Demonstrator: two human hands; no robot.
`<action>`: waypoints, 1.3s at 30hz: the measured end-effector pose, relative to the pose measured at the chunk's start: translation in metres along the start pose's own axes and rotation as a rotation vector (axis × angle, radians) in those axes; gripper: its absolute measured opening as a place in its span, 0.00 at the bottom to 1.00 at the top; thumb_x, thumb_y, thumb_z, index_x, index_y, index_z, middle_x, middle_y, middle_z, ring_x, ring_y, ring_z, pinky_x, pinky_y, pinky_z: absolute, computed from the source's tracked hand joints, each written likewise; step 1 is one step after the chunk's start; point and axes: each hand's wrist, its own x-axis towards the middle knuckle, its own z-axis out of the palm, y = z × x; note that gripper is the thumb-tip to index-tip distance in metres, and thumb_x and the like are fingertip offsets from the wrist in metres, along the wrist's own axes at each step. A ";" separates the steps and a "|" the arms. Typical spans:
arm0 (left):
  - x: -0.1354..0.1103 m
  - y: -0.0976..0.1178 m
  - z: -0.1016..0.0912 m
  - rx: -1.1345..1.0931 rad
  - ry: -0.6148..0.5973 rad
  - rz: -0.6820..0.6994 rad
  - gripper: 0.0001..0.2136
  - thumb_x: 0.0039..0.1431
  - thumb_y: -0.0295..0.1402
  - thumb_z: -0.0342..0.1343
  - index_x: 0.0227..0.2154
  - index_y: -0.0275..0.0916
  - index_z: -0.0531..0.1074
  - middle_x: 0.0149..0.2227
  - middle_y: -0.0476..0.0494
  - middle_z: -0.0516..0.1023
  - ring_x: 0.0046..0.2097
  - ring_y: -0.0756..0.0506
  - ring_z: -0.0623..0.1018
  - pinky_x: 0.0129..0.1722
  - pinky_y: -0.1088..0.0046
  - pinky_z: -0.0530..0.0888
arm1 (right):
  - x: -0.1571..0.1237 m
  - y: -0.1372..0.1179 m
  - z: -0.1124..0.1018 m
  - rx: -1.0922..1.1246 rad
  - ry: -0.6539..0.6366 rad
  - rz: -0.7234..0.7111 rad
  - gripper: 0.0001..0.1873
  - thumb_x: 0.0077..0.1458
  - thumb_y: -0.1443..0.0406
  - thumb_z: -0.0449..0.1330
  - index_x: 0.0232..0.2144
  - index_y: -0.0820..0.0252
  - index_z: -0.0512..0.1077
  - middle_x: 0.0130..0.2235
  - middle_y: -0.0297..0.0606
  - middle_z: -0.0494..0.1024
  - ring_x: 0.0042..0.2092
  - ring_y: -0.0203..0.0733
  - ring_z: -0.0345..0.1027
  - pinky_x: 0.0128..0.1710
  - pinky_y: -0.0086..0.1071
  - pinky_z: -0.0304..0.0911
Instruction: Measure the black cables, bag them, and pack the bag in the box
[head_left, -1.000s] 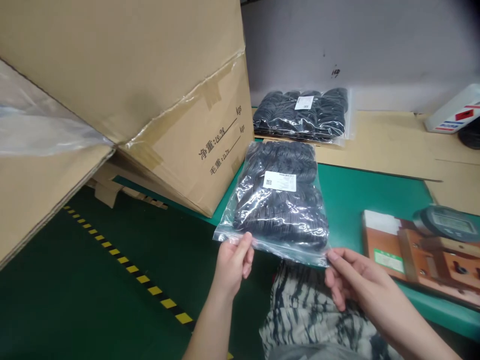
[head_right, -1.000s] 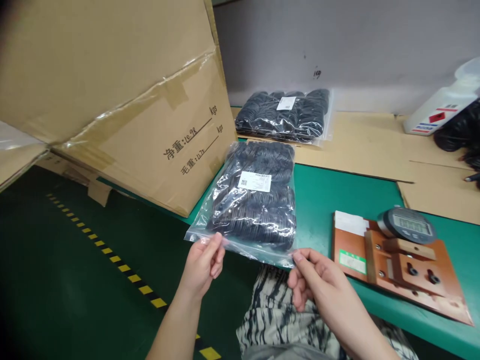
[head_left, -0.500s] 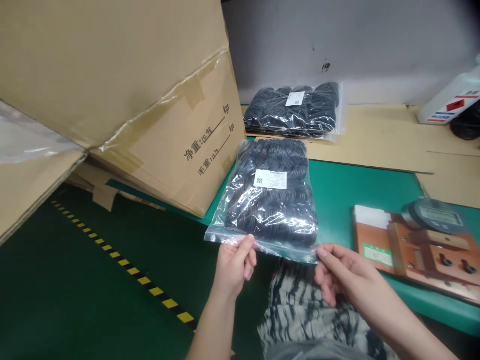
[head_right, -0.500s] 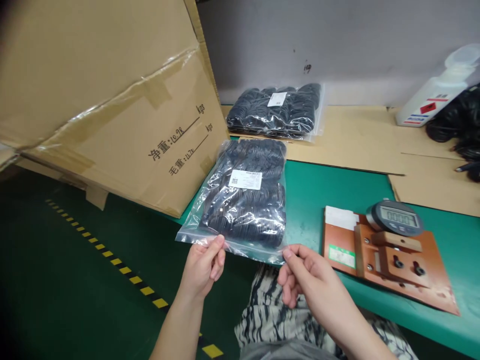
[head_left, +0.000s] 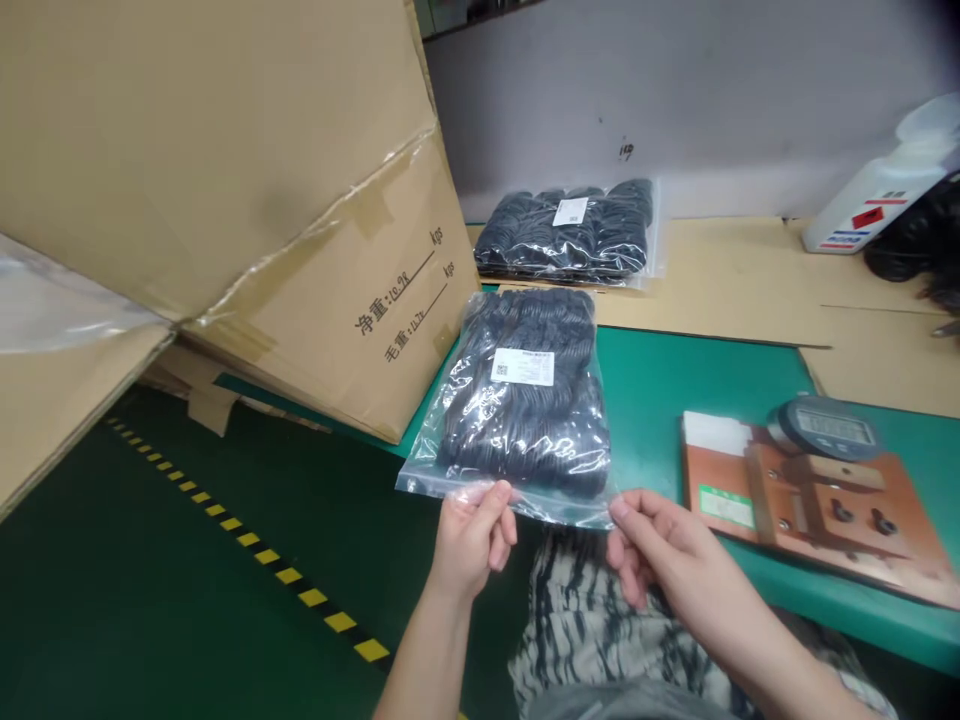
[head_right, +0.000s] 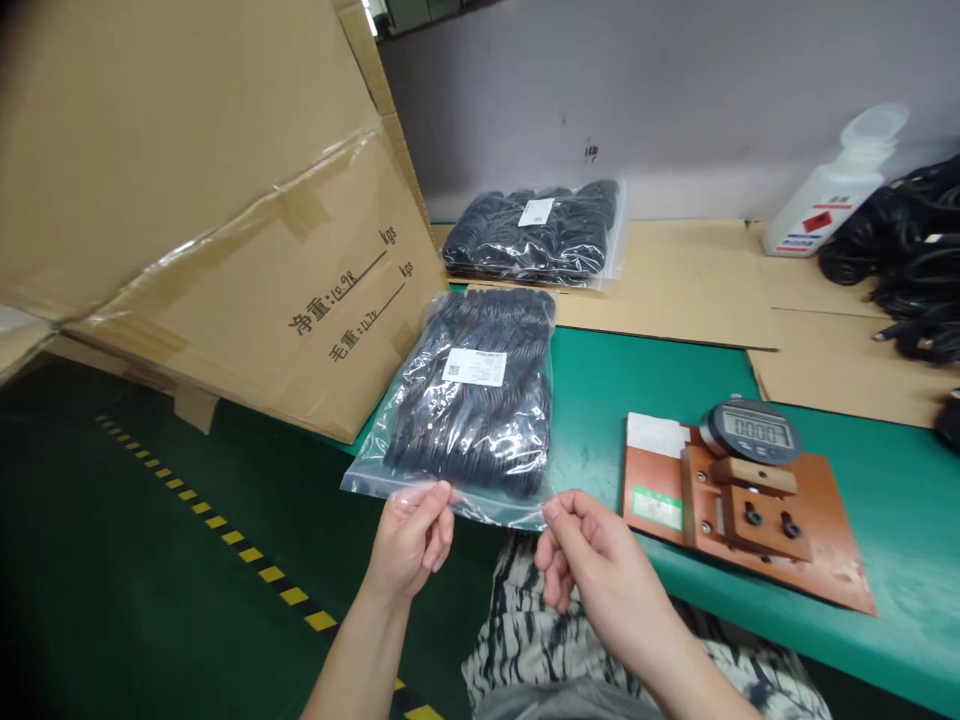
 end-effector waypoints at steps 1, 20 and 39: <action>0.000 -0.001 -0.001 -0.005 -0.007 0.006 0.20 0.48 0.48 0.68 0.25 0.33 0.78 0.12 0.52 0.70 0.09 0.58 0.59 0.09 0.84 0.58 | -0.001 0.002 0.001 0.005 0.000 -0.006 0.29 0.49 0.40 0.63 0.23 0.59 0.65 0.16 0.29 0.70 0.15 0.29 0.60 0.16 0.23 0.57; -0.011 -0.012 0.018 0.090 -0.071 -0.084 0.24 0.56 0.46 0.63 0.14 0.32 0.72 0.10 0.51 0.65 0.10 0.58 0.60 0.12 0.82 0.54 | -0.003 0.021 0.020 0.193 0.105 -0.015 0.27 0.48 0.44 0.67 0.22 0.61 0.66 0.16 0.30 0.71 0.13 0.28 0.59 0.13 0.21 0.51; -0.017 -0.027 0.047 0.002 -0.061 -0.108 0.22 0.52 0.51 0.64 0.19 0.35 0.72 0.11 0.55 0.65 0.10 0.58 0.57 0.10 0.83 0.54 | -0.005 0.027 0.021 0.242 0.090 -0.025 0.28 0.49 0.43 0.66 0.24 0.62 0.67 0.17 0.31 0.72 0.12 0.28 0.59 0.12 0.19 0.51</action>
